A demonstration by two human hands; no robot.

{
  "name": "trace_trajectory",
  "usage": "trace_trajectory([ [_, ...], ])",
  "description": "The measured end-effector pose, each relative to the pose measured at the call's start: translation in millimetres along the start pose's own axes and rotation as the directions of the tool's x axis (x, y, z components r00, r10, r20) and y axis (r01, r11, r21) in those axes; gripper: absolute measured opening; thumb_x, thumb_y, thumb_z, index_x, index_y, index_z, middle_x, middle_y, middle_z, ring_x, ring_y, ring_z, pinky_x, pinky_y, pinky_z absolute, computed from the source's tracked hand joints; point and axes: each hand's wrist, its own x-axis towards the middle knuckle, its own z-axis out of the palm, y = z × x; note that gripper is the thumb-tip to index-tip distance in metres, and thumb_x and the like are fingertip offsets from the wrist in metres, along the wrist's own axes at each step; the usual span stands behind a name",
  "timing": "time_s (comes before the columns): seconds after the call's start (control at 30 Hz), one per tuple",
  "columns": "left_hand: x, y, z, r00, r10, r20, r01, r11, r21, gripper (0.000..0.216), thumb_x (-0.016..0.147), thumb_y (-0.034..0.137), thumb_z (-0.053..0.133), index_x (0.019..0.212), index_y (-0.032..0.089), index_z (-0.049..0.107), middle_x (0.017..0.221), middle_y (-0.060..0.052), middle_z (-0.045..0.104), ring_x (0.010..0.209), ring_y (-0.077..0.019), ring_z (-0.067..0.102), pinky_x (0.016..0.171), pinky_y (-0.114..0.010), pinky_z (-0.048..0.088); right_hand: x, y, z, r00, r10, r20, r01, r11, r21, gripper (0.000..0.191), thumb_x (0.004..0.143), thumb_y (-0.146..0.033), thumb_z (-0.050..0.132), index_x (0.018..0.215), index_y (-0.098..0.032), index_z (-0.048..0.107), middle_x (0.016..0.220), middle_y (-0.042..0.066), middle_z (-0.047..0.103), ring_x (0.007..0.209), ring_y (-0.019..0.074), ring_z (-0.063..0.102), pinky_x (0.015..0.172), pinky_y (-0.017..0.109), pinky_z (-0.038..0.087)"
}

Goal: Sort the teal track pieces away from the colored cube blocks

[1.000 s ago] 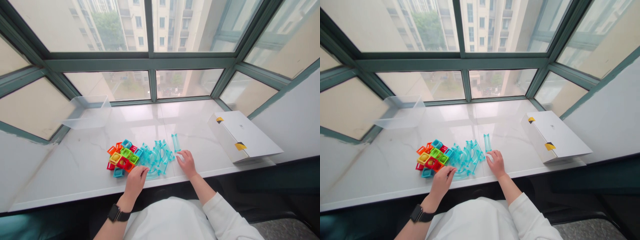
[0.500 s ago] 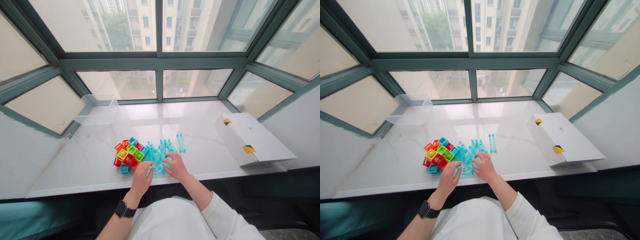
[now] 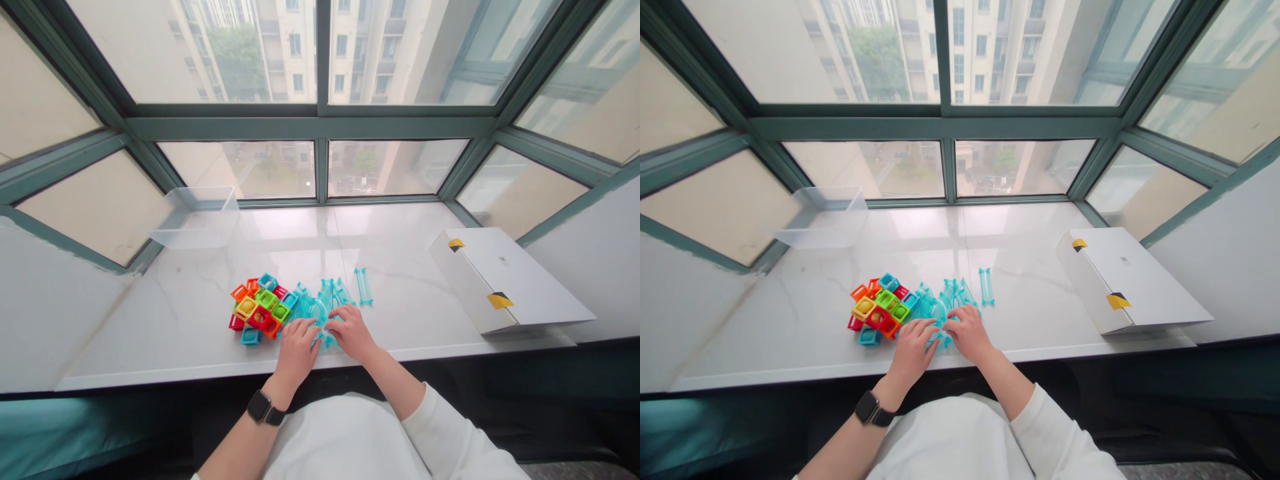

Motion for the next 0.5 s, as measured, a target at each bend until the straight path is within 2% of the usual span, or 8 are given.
trace_trajectory([
  [0.13,-1.6,-1.3,1.5,1.000,-0.005,-0.009,0.005,1.000,0.020,0.017,0.097,0.023,0.063,0.108,0.027,0.075,0.126,-0.008,0.074,0.119,-0.0324,0.062,0.101,-0.053,0.044,1.8,1.4,-4.5,0.999,0.050,0.012,-0.051,0.989,0.138,0.024,0.093,-0.010,0.068,0.100,-0.032,0.077,0.113,0.004,0.071,0.110,0.0245,0.065,0.119,0.059,0.035],
  [0.23,-1.3,-1.7,1.8,1.000,0.002,-0.015,-0.001,1.000,0.028,0.019,0.097,0.023,0.063,0.109,0.027,0.076,0.123,-0.008,0.076,0.117,-0.0329,0.063,0.101,-0.054,0.044,4.1,1.6,-12.0,0.997,0.082,0.011,-0.082,0.959,0.271,0.022,0.095,-0.013,0.064,0.101,-0.030,0.076,0.113,0.005,0.071,0.111,0.0237,0.067,0.115,0.053,0.043],
  [0.33,-0.2,-2.1,1.9,1.000,0.002,-0.021,-0.001,0.999,0.032,0.023,0.098,0.026,0.062,0.117,0.026,0.076,0.120,-0.011,0.076,0.115,-0.0332,0.063,0.100,-0.054,0.044,7.0,3.2,-21.3,0.990,0.140,0.016,-0.134,0.903,0.408,0.019,0.095,-0.015,0.061,0.099,-0.028,0.075,0.114,0.006,0.071,0.111,0.0234,0.067,0.103,0.043,0.053],
  [0.5,0.2,-3.7,4.2,1.000,-0.009,-0.016,0.010,0.999,0.037,0.030,0.097,0.028,0.062,0.126,0.024,0.072,0.119,-0.012,0.076,0.114,-0.0334,0.063,0.100,-0.053,0.045,12.4,12.7,-31.7,0.962,0.272,-0.030,-0.197,0.765,0.613,0.009,0.097,-0.029,0.063,0.100,-0.026,0.070,0.111,0.006,0.070,0.112,0.0237,0.067,0.104,0.043,0.054],
])
